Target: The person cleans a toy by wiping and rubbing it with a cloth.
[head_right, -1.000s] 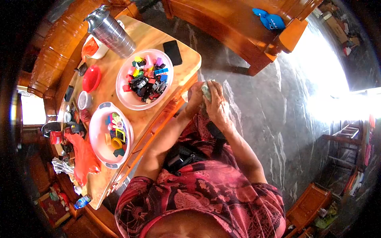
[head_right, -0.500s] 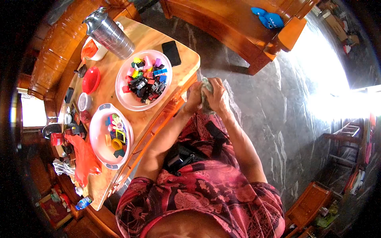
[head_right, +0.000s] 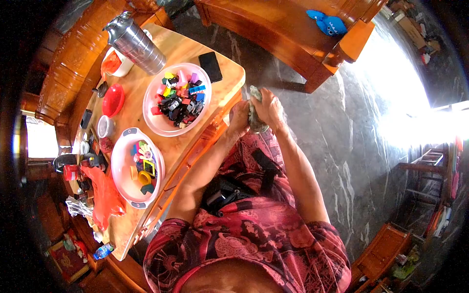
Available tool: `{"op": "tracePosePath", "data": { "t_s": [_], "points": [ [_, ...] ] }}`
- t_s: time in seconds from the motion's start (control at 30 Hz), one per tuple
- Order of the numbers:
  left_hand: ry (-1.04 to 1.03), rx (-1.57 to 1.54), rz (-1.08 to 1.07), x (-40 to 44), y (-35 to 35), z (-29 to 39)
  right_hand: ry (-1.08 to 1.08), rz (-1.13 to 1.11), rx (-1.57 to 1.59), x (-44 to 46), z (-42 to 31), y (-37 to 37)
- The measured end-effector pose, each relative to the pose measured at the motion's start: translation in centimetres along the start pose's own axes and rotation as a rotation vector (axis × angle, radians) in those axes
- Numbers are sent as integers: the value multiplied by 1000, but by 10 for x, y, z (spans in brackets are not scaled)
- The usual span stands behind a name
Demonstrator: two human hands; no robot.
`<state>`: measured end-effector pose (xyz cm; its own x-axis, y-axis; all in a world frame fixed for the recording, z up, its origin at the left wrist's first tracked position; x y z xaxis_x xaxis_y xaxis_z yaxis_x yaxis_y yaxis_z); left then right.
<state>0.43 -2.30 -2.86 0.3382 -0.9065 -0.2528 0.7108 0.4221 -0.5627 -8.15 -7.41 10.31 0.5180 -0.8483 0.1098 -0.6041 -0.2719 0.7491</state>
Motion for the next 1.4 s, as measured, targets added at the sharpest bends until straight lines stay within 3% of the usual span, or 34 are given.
{"op": "tracePosePath", "data": {
  "t_s": [0.1,0.2,0.23,0.3,0.37,0.6,0.7,0.8,0.9,1.0,1.07,1.1,1.13,1.2,1.3,1.33,1.4],
  "points": [
    [21,-60,-6,-5,-3,5,-24,17,-49,-1,-10,1],
    [-42,85,-160,-5,1,7,-20,35,-157,-9,-21,3],
    [-419,489,-83,9,15,-17,-9,17,-125,-13,-24,4],
    [-793,892,4,11,20,-22,35,37,-76,-21,-31,8],
    [-96,-322,-316,0,11,-3,47,37,-50,-29,-30,6],
    [-246,-154,-88,-15,2,7,165,67,142,-46,-23,7],
    [-178,-353,-68,-19,-4,12,194,59,217,-46,-17,6],
    [-360,62,34,-12,-2,9,185,47,244,-44,-12,8],
    [-271,227,74,-3,2,6,173,38,239,-40,-11,9],
    [-253,268,-96,-12,-4,28,180,44,228,-35,-9,8],
    [-549,654,-177,-34,-27,65,183,49,224,-32,-6,5],
    [-550,655,-176,-30,-22,59,173,76,209,-31,-3,3],
    [-889,990,-62,-27,-18,54,163,104,194,-30,-2,1],
    [-1229,1321,65,-27,-15,48,164,117,195,-28,1,-2],
    [-1056,1018,-21,-26,-16,46,144,132,189,-23,7,-6],
    [-699,776,-50,-18,-8,36,125,130,182,-21,7,-6],
    [-347,530,-78,-12,-3,24,113,109,157,-18,4,-2]
  ]
}}
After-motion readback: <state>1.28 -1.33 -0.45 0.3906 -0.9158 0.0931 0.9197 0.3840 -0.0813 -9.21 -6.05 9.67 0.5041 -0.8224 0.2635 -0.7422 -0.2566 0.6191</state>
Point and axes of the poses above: each hand's wrist, its own x-axis towards the middle knuckle, its own y-axis out of the back of the hand, z = x × y, the point moved 1 cm from there along x, towards the middle knuckle
